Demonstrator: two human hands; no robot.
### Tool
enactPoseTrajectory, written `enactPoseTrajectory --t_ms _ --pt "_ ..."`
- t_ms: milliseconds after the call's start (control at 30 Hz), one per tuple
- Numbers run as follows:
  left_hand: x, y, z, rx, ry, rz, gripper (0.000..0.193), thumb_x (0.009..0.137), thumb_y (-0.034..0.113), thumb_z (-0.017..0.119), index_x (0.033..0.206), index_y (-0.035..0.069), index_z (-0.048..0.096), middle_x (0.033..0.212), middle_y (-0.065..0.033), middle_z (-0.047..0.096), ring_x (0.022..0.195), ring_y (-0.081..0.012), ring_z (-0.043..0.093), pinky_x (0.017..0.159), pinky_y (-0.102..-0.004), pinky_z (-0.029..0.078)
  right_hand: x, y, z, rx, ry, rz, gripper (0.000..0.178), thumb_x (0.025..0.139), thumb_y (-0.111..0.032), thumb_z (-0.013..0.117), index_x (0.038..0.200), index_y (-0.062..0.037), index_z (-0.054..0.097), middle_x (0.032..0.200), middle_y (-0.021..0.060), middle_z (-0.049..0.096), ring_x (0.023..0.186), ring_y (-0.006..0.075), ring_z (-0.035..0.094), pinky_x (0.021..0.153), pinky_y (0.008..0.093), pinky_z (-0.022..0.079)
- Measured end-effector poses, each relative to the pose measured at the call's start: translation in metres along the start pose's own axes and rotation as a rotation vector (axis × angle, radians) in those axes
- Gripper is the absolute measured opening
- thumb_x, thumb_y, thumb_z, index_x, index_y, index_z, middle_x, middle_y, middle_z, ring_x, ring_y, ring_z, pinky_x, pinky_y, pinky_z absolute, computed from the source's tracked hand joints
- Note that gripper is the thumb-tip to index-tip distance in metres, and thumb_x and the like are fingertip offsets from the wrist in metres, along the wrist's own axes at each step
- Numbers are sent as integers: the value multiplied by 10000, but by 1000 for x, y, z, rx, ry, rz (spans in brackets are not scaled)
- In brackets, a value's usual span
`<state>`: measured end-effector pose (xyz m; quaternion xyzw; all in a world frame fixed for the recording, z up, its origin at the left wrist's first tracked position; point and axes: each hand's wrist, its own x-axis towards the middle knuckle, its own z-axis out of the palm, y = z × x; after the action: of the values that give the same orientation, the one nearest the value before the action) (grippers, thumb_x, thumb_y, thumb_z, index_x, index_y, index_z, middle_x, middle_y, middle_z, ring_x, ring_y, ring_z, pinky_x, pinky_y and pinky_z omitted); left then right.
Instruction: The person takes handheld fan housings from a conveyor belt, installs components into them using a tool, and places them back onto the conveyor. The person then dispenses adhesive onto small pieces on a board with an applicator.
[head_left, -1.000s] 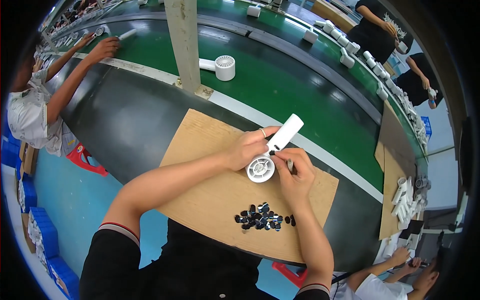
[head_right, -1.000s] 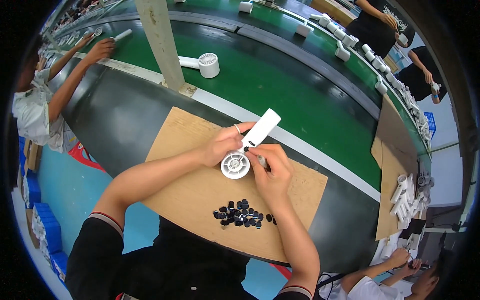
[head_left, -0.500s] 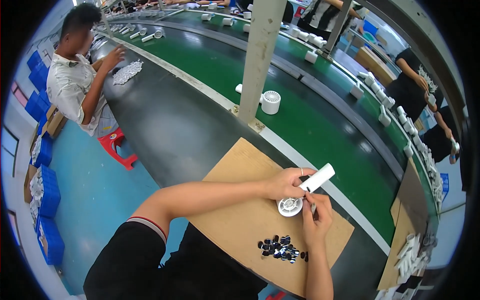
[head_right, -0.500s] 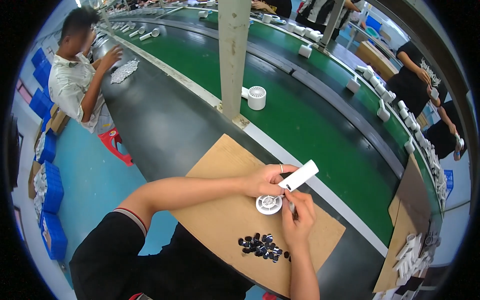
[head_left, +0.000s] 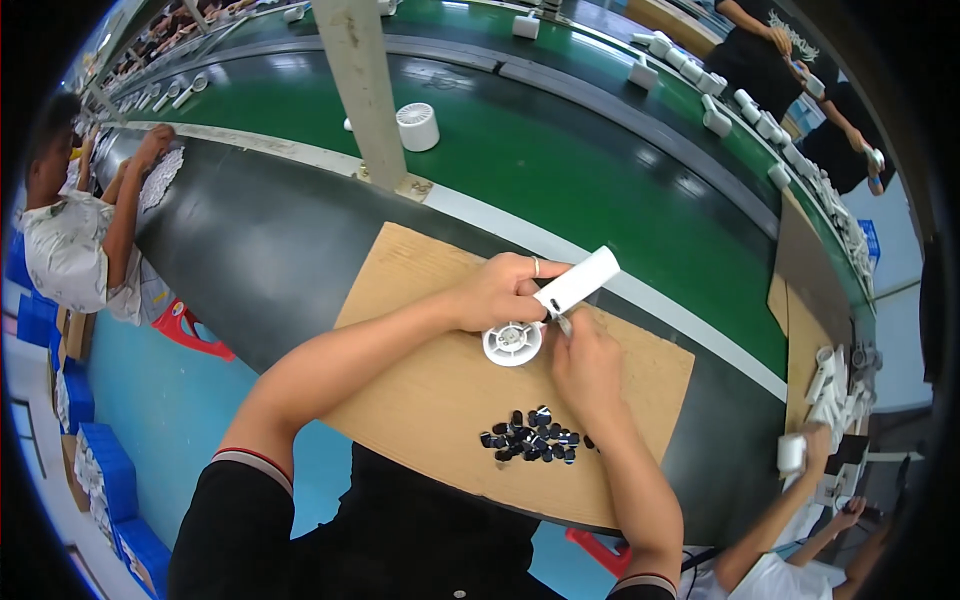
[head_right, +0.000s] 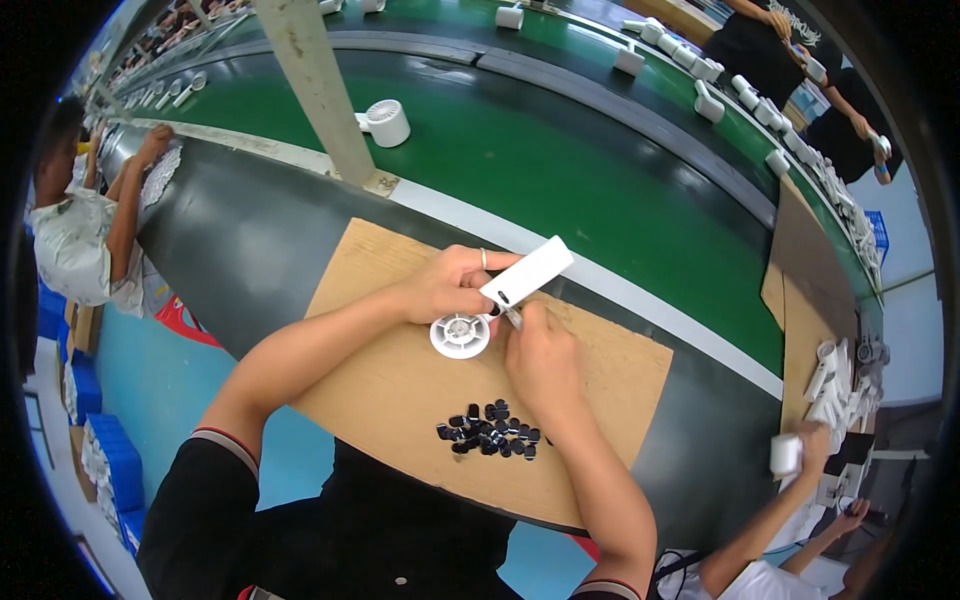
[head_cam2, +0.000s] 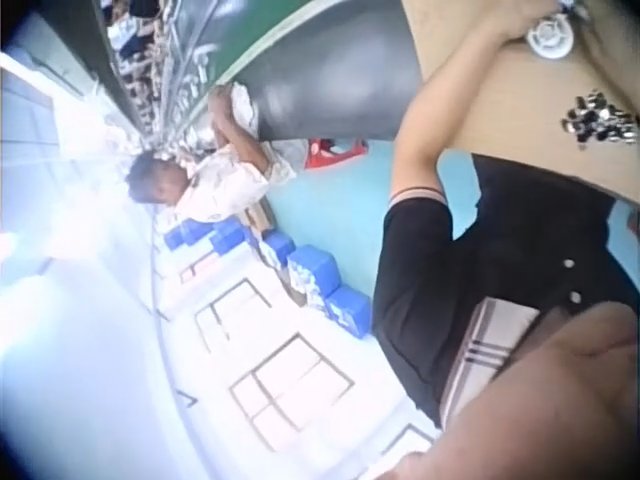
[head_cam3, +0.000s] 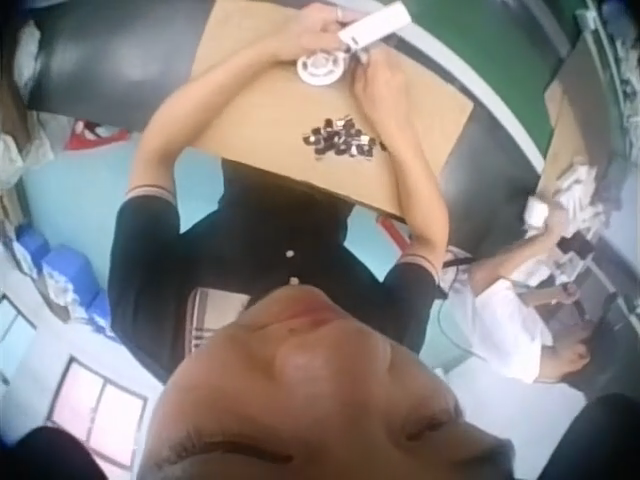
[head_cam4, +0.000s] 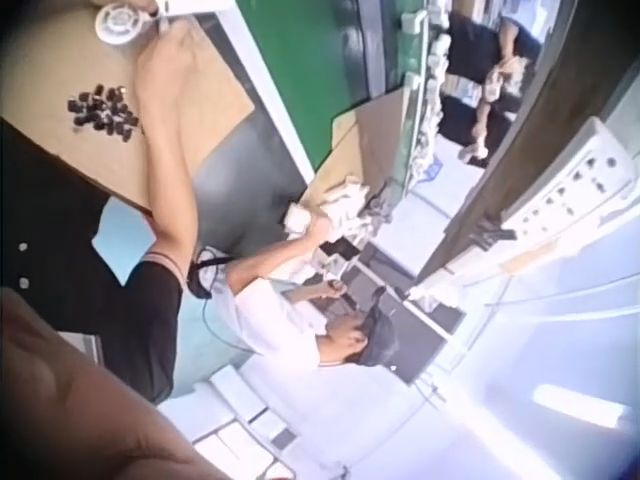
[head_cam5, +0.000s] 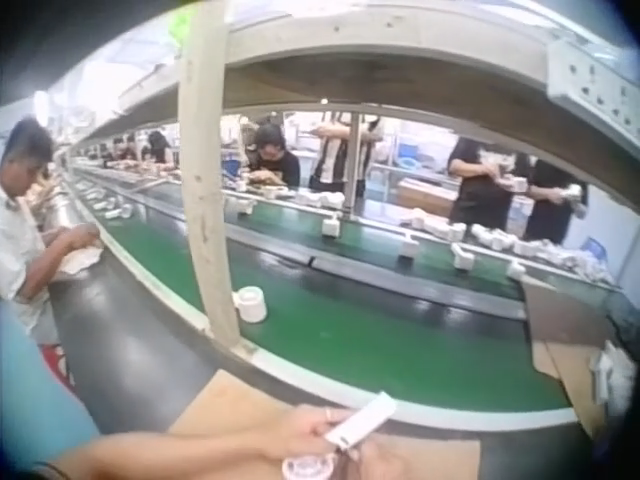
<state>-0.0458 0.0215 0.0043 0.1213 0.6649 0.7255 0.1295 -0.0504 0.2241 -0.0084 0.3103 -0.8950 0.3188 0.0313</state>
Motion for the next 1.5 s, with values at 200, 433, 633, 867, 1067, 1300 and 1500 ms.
enactPoseTrajectory --t_ms 200,433,633,867,1067,1300,1500 --pt "-1 2 3 -19 -25 -45 682 746 35 576 1425 29 510 702 -2 655 588 -24 554 562 -206 451 -4 -2 3 -74 -54 22 117 855 -59 617 923 -15 533 858 199 678 722 408 671 626 509 535" --pt "4 4 0 -55 -122 -78 707 747 0 513 1451 -28 445 778 -88 717 651 -97 676 588 -221 497 -8 -3 1 -166 -137 -12 114 848 -45 611 915 16 542 829 212 670 692 400 678 605 483 547" --pt "10 9 -2 72 -140 -120 700 725 3 530 1424 3 504 793 -81 731 670 -63 651 633 -223 497 -7 -13 -2 -211 -190 80 122 860 -52 610 921 31 545 803 226 664 678 401 681 578 485 548" --pt "3 5 -2 -9 -85 -57 670 773 -14 563 1435 -29 462 880 -70 724 709 -75 652 643 -217 496 -6 -17 -1 -112 -102 68 154 874 -86 626 933 28 542 805 244 657 692 427 669 603 511 532" --pt "4 -12 5 -550 207 60 470 854 67 707 1257 -4 476 878 -138 688 827 -229 713 794 -345 583 -5 -7 1 17 27 -11 126 835 -59 637 851 2 527 758 258 638 714 448 645 625 523 511" --pt "-1 -7 -6 -486 259 -39 208 860 67 707 998 19 559 787 -129 684 721 -224 718 659 -339 597 -2 -12 -1 10 -46 12 101 820 -32 609 825 13 519 726 249 621 681 445 632 605 521 495" --pt "12 -15 -1 -457 347 -46 204 840 48 728 967 -18 581 786 -137 690 658 -221 717 566 -329 595 1 -6 -15 71 -130 145 119 842 -105 584 829 6 543 671 232 622 664 432 640 596 512 504"
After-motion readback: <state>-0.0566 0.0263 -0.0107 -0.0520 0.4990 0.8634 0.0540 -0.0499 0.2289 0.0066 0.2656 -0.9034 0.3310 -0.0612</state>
